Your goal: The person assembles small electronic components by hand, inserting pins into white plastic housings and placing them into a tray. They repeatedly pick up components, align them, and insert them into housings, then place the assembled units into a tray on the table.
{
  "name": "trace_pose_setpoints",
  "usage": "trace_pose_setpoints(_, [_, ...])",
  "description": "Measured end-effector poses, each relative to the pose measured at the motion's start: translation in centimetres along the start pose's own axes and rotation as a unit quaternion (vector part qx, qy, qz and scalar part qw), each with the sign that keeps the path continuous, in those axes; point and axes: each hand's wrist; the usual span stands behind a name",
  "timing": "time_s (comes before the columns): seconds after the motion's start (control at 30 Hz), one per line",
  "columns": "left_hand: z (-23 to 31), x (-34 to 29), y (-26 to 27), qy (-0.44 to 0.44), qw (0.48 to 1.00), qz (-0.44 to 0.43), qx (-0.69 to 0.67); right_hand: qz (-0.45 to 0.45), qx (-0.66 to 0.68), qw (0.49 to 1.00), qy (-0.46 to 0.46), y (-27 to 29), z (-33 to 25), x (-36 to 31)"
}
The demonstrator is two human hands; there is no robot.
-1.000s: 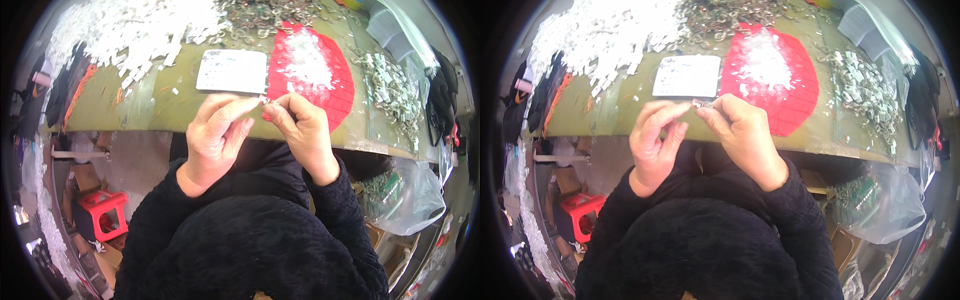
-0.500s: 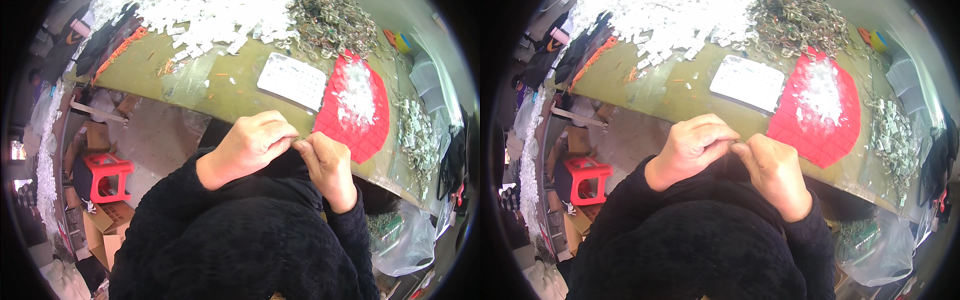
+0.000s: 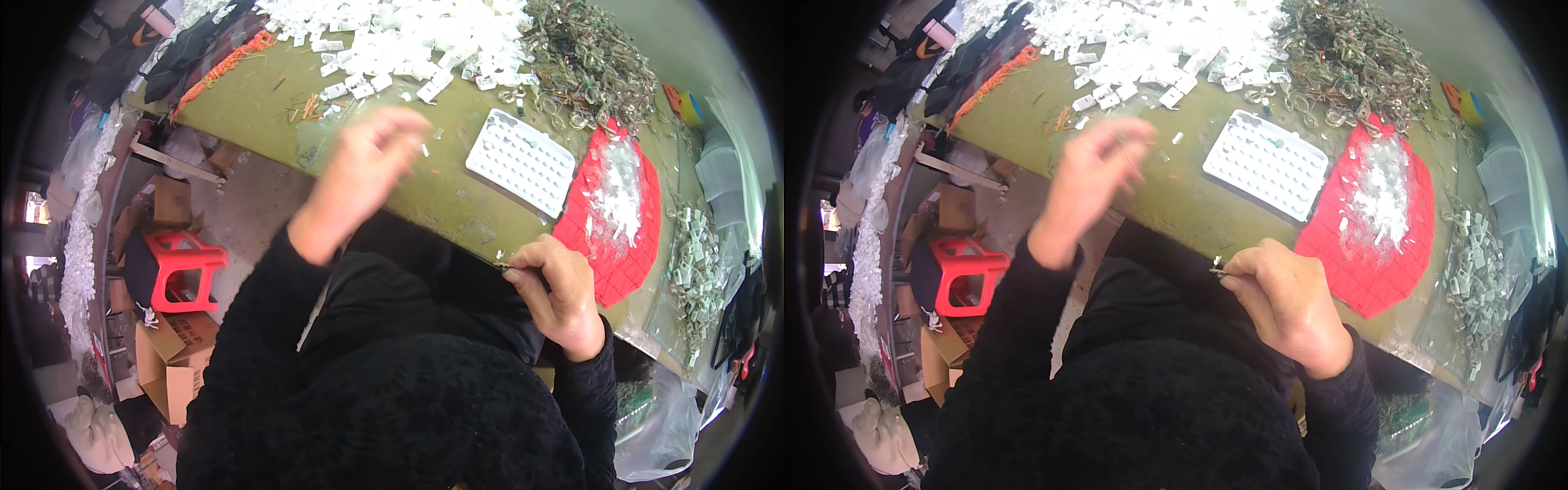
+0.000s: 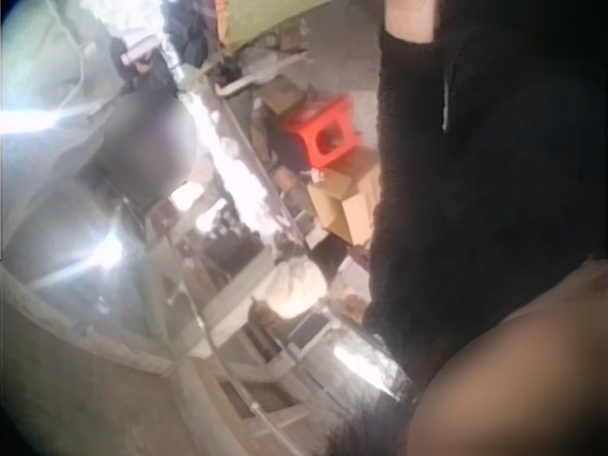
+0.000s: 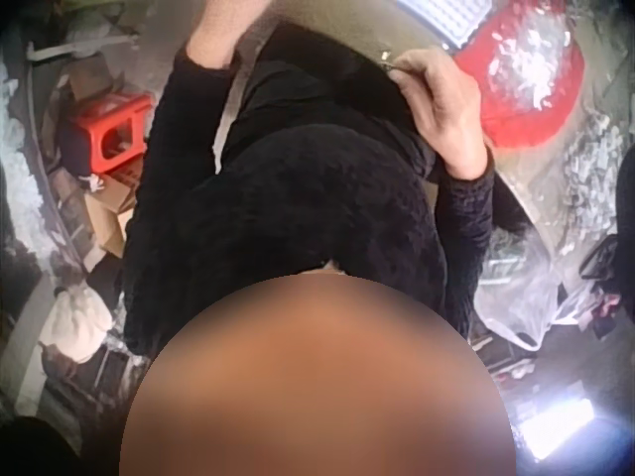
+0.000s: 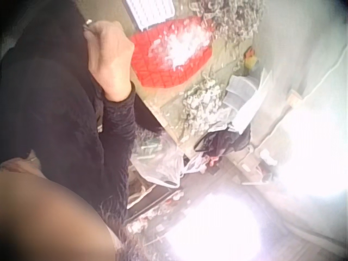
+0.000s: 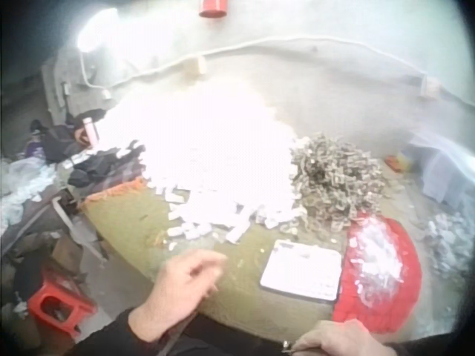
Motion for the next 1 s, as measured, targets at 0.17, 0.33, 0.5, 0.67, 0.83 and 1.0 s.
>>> trace_pose_setpoints(0.17, [-4.8,6.2,8.9,-0.003,0.851,0.171,0.497,-0.016,0.178,0.978,-0.108,-0.7,0.1,-0.3])
trace_pose_setpoints(0.33, [-2.3,6.6,10.2,-0.026,0.896,0.111,0.430,0.063,0.434,0.887,-0.145,-0.6,0.2,0.4])
trace_pose_setpoints(0.5, [3.7,2.2,7.2,0.081,0.979,-0.146,0.113,0.026,0.510,0.854,-0.098,-0.7,-0.2,2.8])
trace_pose_setpoints(0.67, [4.9,-0.4,2.9,0.126,0.929,-0.330,-0.111,-0.002,0.602,0.790,-0.116,-2.7,-0.2,4.2])
trace_pose_setpoints(0.83, [2.8,-1.4,-1.2,0.090,0.847,-0.328,-0.409,0.035,0.619,0.769,-0.155,-3.5,-0.1,2.5])
trace_pose_setpoints(1.0, [1.5,-3.7,-4.1,-0.025,0.894,-0.239,-0.379,0.090,0.622,0.767,-0.129,-3.9,-0.3,1.6])
Point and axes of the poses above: each hand's wrist, its own x-axis towards the middle knuckle, its own y-axis out of the back of the hand, z = x × y, and after that the axes turned 6 degrees about -z, right-handed
